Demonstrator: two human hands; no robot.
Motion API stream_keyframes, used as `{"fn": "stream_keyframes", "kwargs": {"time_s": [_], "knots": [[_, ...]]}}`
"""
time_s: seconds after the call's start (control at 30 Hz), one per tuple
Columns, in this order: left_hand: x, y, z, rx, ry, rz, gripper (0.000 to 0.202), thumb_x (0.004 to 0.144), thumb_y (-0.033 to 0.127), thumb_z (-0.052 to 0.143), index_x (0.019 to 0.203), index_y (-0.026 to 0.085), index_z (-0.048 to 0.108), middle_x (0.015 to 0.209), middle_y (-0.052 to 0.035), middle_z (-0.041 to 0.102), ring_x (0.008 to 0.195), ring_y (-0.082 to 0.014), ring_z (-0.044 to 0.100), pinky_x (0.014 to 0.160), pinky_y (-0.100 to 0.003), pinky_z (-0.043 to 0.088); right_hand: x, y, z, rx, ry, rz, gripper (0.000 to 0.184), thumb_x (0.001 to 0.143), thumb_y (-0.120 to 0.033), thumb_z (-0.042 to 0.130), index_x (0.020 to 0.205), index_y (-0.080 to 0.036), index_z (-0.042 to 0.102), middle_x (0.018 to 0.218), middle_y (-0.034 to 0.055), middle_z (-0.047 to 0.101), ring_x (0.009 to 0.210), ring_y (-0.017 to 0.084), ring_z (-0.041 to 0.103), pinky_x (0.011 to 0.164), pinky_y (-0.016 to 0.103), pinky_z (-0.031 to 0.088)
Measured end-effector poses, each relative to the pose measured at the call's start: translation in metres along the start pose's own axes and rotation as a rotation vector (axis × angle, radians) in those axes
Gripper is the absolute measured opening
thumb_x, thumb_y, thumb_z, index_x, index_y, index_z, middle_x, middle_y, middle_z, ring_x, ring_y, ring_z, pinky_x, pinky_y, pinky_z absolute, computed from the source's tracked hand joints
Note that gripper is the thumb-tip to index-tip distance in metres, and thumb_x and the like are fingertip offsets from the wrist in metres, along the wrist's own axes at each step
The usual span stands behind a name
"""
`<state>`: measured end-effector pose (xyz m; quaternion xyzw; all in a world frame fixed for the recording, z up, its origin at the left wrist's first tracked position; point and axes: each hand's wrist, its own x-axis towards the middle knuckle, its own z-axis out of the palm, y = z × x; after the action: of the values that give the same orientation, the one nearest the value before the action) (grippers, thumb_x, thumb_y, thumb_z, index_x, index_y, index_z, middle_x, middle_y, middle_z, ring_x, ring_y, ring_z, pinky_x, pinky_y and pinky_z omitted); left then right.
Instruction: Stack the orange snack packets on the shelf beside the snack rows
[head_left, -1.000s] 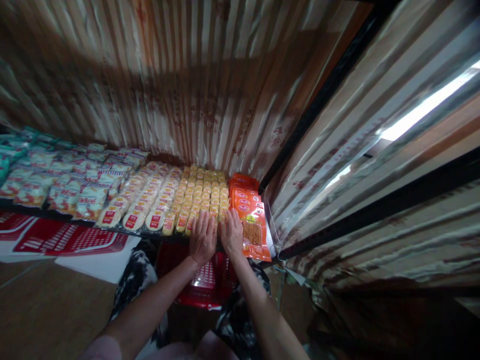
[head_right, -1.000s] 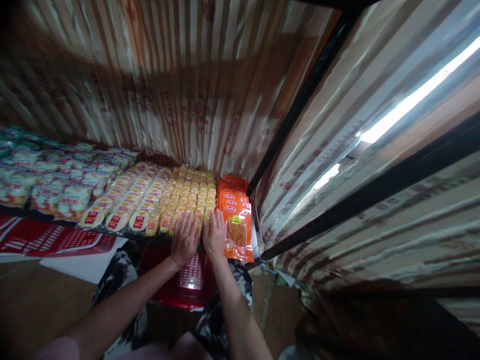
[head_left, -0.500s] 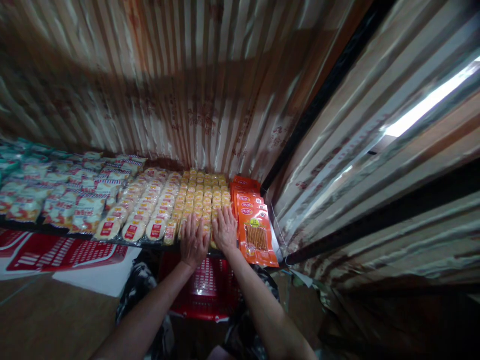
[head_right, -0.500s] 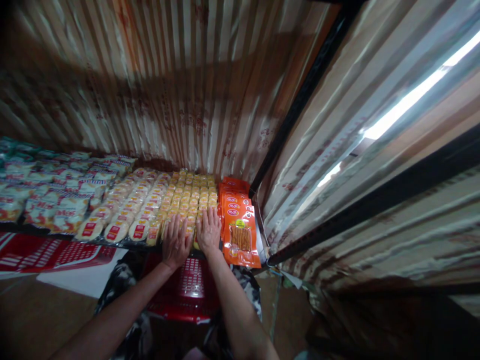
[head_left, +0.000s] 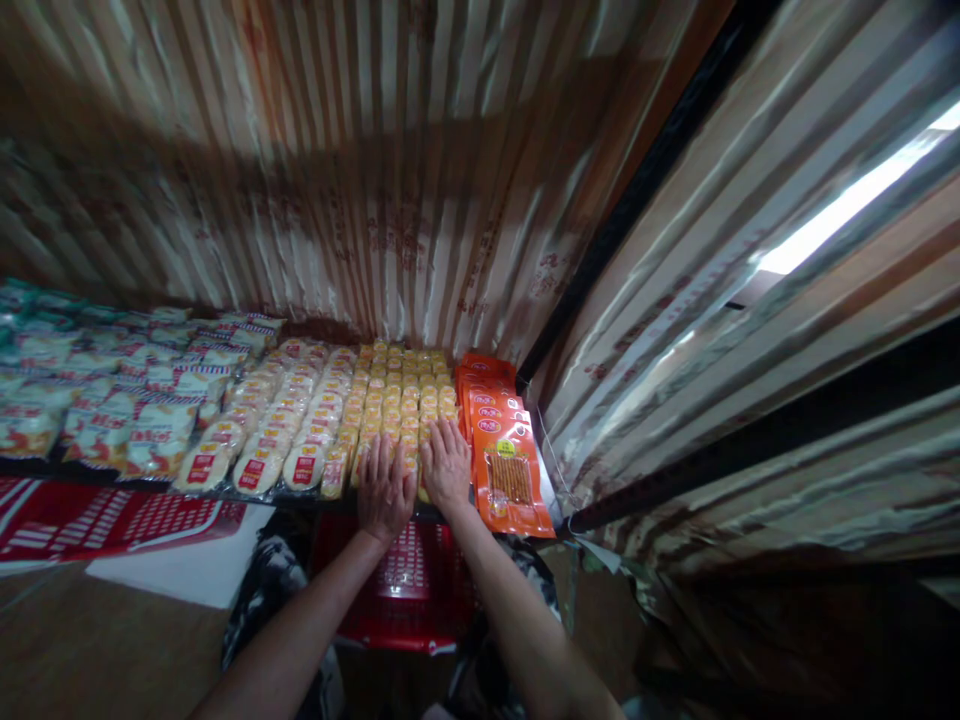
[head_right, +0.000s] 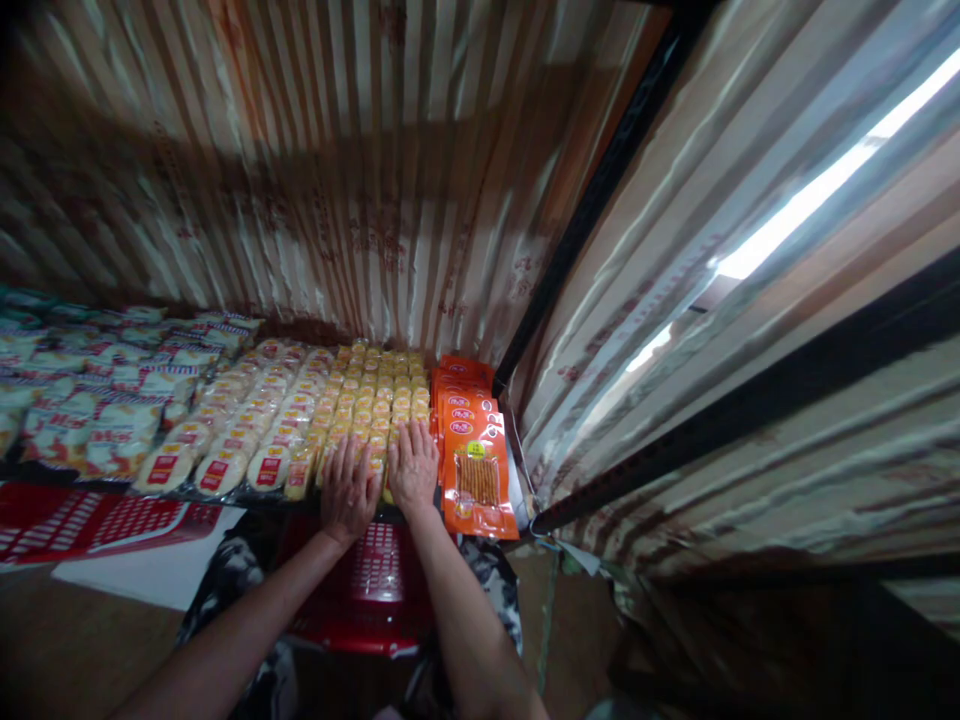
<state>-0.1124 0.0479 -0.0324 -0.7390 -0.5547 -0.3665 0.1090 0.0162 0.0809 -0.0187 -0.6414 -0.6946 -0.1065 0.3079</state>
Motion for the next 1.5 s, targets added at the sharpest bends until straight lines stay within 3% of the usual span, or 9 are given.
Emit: {"fn": "stream_keyframes", "kwargs": {"time_s": [0.33,0.57,0.93,1.17,1.3,1.5], "knots": [[0.0,0.0,0.0,0.044,0.034,0.025,0.048,0.091,0.025,0.043,0.135,0.007,0.046,0.145,-0.0225,0.039,0.14,-0.0331,0.025,0.11,-0.053,0.029,0.001,0.001,-0.002,-0.014,0.006,-0.035,0.04,0.095,-0.029,0.04,0.13,-0.016,0.053,0.137,0.0135,0.052,0.134,0.024,0.037,0.108,0.042,0.029],[0.007,0.001,-0.005,0.011,0.029,0.044,0.052,0.09,0.03,0.045,0.137,0.008,0.044,0.147,-0.0224,0.035,0.141,-0.034,0.023,0.11,-0.055,0.027,0.015,0.003,-0.014,-0.037,0.028,-0.081,0.04,0.094,-0.031,0.041,0.13,-0.017,0.054,0.145,0.0133,0.043,0.14,0.026,0.027,0.111,0.046,0.023],[0.011,0.006,-0.002,0.023,-0.055,0.042,0.047,0.089,0.027,0.044,0.133,0.01,0.049,0.145,-0.0183,0.041,0.14,-0.0322,0.027,0.112,-0.054,0.025,0.023,0.005,0.006,-0.015,-0.02,-0.098,0.039,0.094,-0.033,0.041,0.126,-0.017,0.057,0.138,0.0132,0.051,0.134,0.025,0.039,0.11,0.043,0.027],[0.009,0.002,-0.001,0.018,-0.028,0.067,0.047,0.091,0.029,0.041,0.133,0.01,0.049,0.143,-0.019,0.043,0.139,-0.0314,0.028,0.111,-0.053,0.026,0.024,0.003,-0.004,0.015,0.013,-0.096,0.04,0.095,-0.031,0.038,0.13,-0.017,0.053,0.141,0.0117,0.049,0.137,0.023,0.034,0.111,0.042,0.027],[0.007,0.0,0.002,-0.007,0.003,0.081,0.049,0.092,0.031,0.041,0.137,0.012,0.045,0.143,-0.0179,0.043,0.139,-0.0306,0.028,0.111,-0.053,0.026,0.026,0.021,-0.019,0.021,0.069,-0.001,0.042,0.096,-0.029,0.034,0.134,-0.016,0.049,0.146,0.0121,0.041,0.141,0.022,0.026,0.111,0.043,0.026],[0.007,0.0,-0.001,-0.033,0.024,0.099,0.054,0.091,0.029,0.043,0.142,0.014,0.037,0.146,-0.016,0.04,0.14,-0.0303,0.028,0.112,-0.053,0.025,0.02,0.09,-0.031,-0.053,0.113,0.359,0.046,0.094,-0.031,0.034,0.132,-0.008,0.049,0.146,0.0216,0.038,0.137,0.029,0.031,0.106,0.05,0.032]]}}
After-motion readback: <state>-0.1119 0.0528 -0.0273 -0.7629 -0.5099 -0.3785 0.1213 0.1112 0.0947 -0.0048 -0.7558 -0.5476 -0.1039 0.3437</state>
